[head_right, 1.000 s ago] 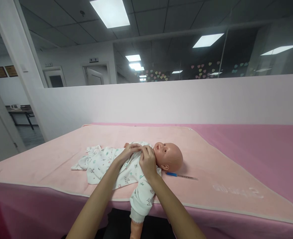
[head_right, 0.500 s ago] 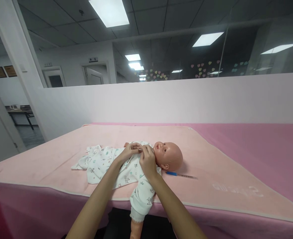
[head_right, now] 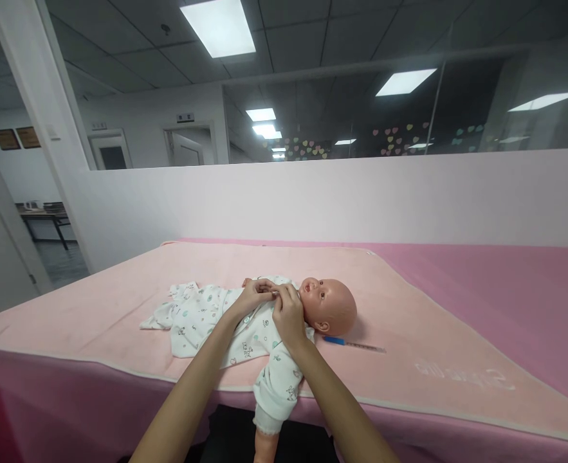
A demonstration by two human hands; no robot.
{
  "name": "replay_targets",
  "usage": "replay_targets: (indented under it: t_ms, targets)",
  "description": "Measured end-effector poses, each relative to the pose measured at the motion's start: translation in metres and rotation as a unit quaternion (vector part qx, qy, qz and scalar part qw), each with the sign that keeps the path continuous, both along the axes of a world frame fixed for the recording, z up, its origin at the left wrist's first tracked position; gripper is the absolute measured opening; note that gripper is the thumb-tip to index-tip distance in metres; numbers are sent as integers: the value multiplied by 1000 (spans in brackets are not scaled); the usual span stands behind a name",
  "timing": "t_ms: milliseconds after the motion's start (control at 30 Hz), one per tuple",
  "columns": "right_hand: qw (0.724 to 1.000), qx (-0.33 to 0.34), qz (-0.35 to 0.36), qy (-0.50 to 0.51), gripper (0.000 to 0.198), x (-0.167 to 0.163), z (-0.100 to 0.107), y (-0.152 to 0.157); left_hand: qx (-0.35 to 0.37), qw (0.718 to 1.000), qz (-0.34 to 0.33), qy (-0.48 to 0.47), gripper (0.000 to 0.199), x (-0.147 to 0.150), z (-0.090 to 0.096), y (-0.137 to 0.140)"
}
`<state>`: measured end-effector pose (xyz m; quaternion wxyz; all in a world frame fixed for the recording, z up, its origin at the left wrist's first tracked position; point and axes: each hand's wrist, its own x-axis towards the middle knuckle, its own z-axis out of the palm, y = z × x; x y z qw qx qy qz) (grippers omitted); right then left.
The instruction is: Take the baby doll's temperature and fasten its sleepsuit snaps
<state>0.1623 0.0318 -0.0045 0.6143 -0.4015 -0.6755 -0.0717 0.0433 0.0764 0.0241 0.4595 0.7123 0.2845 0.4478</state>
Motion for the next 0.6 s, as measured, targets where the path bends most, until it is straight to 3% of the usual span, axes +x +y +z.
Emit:
replay_targets:
  t_ms: [600]
  targets:
    - [1000,7,8,1,31,0,0,0,-3,1000,-22,14,17,0,4,-5]
